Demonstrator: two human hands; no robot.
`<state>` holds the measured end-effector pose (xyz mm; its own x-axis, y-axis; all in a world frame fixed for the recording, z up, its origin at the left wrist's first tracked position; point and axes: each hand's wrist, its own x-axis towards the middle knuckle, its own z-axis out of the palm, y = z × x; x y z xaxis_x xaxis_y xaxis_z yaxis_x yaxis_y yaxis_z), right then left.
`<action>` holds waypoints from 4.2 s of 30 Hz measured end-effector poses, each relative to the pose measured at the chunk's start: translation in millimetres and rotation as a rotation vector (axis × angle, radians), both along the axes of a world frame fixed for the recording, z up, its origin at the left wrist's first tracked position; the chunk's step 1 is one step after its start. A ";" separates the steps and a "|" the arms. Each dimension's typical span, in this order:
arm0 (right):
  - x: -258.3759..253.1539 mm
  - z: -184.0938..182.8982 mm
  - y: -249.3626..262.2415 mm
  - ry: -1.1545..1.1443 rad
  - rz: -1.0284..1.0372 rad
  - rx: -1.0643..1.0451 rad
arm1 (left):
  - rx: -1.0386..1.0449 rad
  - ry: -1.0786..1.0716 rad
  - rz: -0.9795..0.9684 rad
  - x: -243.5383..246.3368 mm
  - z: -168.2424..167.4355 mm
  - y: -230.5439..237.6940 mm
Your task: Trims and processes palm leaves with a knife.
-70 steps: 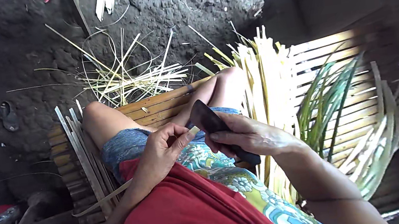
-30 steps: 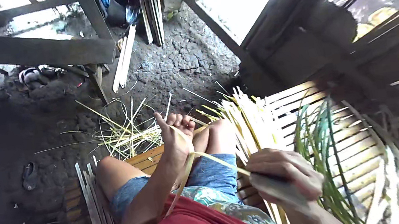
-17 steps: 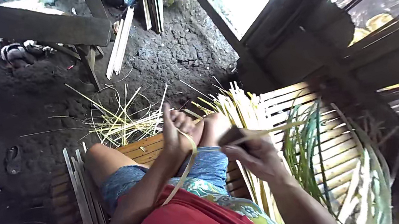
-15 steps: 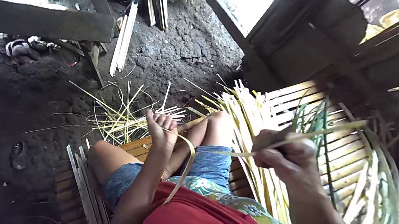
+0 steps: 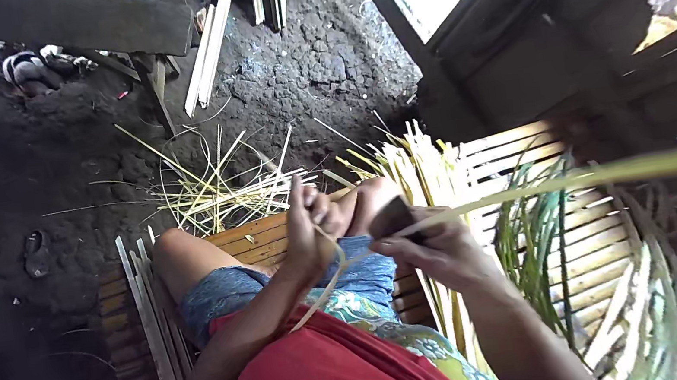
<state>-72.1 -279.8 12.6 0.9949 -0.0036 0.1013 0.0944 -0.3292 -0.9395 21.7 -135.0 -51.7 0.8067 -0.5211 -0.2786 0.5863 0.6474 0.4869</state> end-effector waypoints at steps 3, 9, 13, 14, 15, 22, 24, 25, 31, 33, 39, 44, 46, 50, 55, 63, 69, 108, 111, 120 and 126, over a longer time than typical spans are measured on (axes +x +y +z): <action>-23.0 19.5 -16.4 -0.005 0.048 0.088 | 0.075 0.381 0.307 19.8 -50.0 28.2; 6.5 4.7 -13.5 -0.051 -0.177 -0.133 | -0.080 -0.144 -0.262 -17.4 -20.4 28.1; 15.7 -8.6 12.2 -0.020 0.021 -0.038 | 0.019 -0.073 -0.262 -17.5 9.9 16.4; 15.2 -16.0 21.9 -0.011 0.078 -0.050 | 0.030 -0.043 -0.191 -13.0 8.2 12.4; 13.7 -21.7 27.0 0.012 0.122 -0.055 | 0.022 -0.027 -0.139 -7.8 2.3 11.2; -24.4 -2.5 -8.2 0.223 0.535 0.213 | 0.118 0.411 0.353 31.7 -78.5 47.7; -19.5 -10.5 -7.6 0.267 0.295 0.111 | 0.056 0.213 0.088 8.6 -66.3 43.1; -13.2 -14.2 -9.4 0.263 0.111 0.061 | -0.004 0.066 -0.087 -7.0 -56.7 41.4; 12.6 -24.0 9.4 0.134 -0.069 -0.009 | 0.019 0.117 -0.207 -30.2 -17.5 29.3; 14.8 -37.3 32.3 0.150 0.043 -0.112 | 0.050 0.200 -0.011 -19.7 -21.6 13.8; -33.4 -7.4 -11.3 0.296 0.324 0.339 | 0.235 0.330 0.432 19.9 -78.2 71.7; -19.7 -16.3 -16.8 0.326 -0.071 0.192 | 0.297 0.000 -0.130 -17.4 -43.5 61.1; -5.5 -21.3 -14.4 0.303 -0.214 0.191 | 0.175 -0.132 -0.413 -41.0 -21.0 54.0; 0.5 -32.7 21.0 0.343 -0.061 0.175 | 0.230 0.030 -0.255 -42.9 -12.8 29.9; -22.8 -31.1 8.3 0.395 0.216 0.394 | 0.169 0.156 0.107 -12.0 -47.0 40.8; -6.3 -21.4 0.6 0.300 -0.202 0.216 | 0.177 -0.079 -0.303 -32.8 -31.1 69.3; 6.8 -44.4 47.9 0.119 0.006 0.029 | 0.193 0.109 -0.130 -22.7 -4.6 33.2; -11.1 -29.2 54.9 -0.029 0.404 -0.005 | 0.251 0.214 0.208 -36.6 -35.5 87.4; -8.4 -35.3 60.6 -0.103 0.230 -0.193 | 0.209 0.249 0.002 -35.4 -34.3 85.3; 7.3 -39.4 61.7 -0.132 0.087 -0.307 | 0.167 0.199 0.009 -13.8 -20.6 74.8; -6.0 -26.3 43.0 -0.133 0.092 -0.312 | 0.213 0.116 0.367 37.1 -36.2 61.8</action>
<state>-78.1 -236.9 -13.7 0.9675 0.1373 0.2122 0.2522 -0.5827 -0.7726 58.8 -73.2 -87.8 0.8848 -0.1272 -0.4484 0.3949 0.7155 0.5763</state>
